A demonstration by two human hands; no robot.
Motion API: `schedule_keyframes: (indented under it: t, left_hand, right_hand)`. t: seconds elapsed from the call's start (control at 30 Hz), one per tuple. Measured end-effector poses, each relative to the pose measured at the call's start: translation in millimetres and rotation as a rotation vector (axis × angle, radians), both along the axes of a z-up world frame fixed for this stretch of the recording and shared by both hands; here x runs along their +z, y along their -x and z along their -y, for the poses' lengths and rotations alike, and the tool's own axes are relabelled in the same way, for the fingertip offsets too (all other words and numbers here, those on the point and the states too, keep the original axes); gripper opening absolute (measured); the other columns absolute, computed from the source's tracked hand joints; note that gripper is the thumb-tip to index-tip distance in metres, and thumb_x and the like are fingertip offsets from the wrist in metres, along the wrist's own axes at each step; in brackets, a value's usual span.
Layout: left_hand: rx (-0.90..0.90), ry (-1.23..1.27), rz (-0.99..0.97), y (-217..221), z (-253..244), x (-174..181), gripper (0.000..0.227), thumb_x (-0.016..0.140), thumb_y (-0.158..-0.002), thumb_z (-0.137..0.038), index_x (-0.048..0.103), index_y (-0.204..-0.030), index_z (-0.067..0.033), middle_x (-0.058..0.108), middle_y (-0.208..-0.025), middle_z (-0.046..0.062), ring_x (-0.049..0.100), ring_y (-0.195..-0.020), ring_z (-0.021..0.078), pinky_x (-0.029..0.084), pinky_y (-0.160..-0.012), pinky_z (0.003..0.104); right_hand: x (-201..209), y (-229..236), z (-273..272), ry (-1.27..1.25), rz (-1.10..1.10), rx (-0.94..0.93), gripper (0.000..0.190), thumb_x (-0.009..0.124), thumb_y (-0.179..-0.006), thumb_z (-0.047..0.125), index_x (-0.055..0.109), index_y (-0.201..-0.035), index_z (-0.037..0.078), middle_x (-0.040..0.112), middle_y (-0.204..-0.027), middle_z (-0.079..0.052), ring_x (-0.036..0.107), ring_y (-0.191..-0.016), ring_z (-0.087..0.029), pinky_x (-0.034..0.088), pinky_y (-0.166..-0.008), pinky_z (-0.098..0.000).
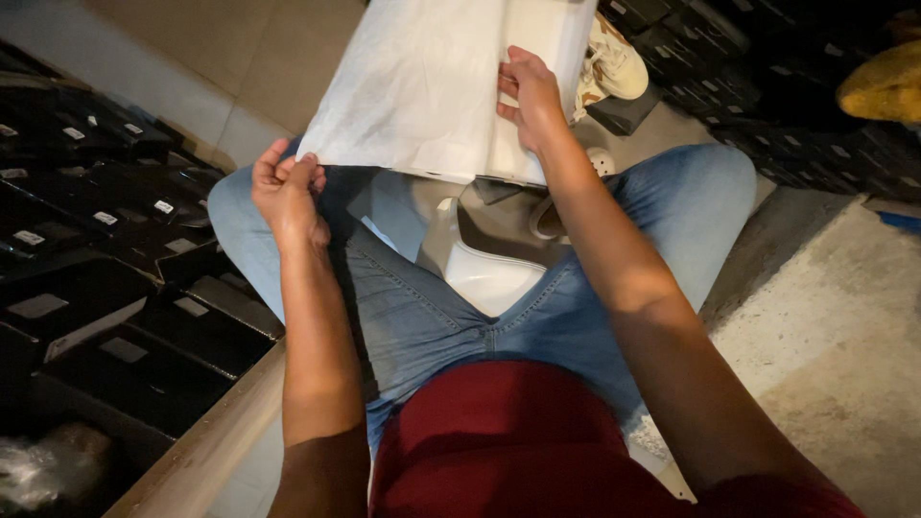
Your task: The person opens a shoebox, removes a white sneaker, and wipes it with a yellow cloth. The person folds the tissue paper and places it back into the box, then continues wiping the sneaker.
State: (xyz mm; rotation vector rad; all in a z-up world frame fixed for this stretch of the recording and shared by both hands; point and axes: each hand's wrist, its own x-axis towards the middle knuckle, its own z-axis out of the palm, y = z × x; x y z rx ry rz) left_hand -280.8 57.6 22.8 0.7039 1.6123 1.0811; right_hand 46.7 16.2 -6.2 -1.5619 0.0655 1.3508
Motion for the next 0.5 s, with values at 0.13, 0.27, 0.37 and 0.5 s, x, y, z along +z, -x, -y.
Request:
schedule_keyframes:
  t: [0.13, 0.27, 0.37, 0.5]
  left_hand:
    - [-0.052, -0.059, -0.154, -4, 7, 2, 0.053, 0.082, -0.085, -0.009, 0.057, -0.132, -0.0125, 0.058, -0.106, 0.003, 0.069, -0.083, 0.0126, 0.061, -0.060, 0.024]
    - [-0.424, -0.587, -0.814, -42, 10, 25, 0.048, 0.066, -0.100, -0.026, 0.052, -0.141, -0.0048, 0.044, -0.143, 0.022, 0.049, -0.137, 0.0414, 0.039, -0.116, 0.055]
    - [-0.651, -0.759, -0.949, -84, 9, 32, 0.049, 0.056, -0.109, -0.042, 0.056, -0.145, -0.0083, 0.040, -0.157, 0.021, 0.038, -0.148, 0.0419, 0.035, -0.119, 0.056]
    - [-1.228, -1.034, -0.965, -149, 30, 12, 0.034, 0.056, -0.105, -0.014, 0.063, -0.137, -0.0040, 0.052, -0.153, 0.017, 0.036, -0.148, 0.0382, 0.012, -0.119, 0.071]
  right_hand:
    - [-4, -7, 1, 0.014, 0.010, 0.059, 0.052, 0.047, -0.095, 0.034, 0.053, -0.145, 0.020, 0.066, -0.120, 0.001, 0.063, -0.101, -0.013, 0.053, -0.081, -0.0354]
    - [0, -13, -1, 0.074, 0.002, 0.118, 0.057, 0.042, -0.096, 0.038, 0.047, -0.151, 0.022, 0.065, -0.129, 0.000, 0.062, -0.109, -0.016, 0.054, -0.084, -0.0390]
    - [4, -12, -1, 0.070, 0.133, 0.172, 0.050, 0.041, -0.099, 0.038, 0.053, -0.145, 0.022, 0.067, -0.125, 0.000, 0.064, -0.103, -0.015, 0.052, -0.078, -0.0336]
    - [-2, -14, -9, -0.245, 0.658, 0.152, 0.036, 0.051, -0.102, 0.025, 0.068, -0.132, 0.014, 0.069, -0.124, -0.005, 0.069, -0.107, -0.018, 0.056, -0.093, -0.0294]
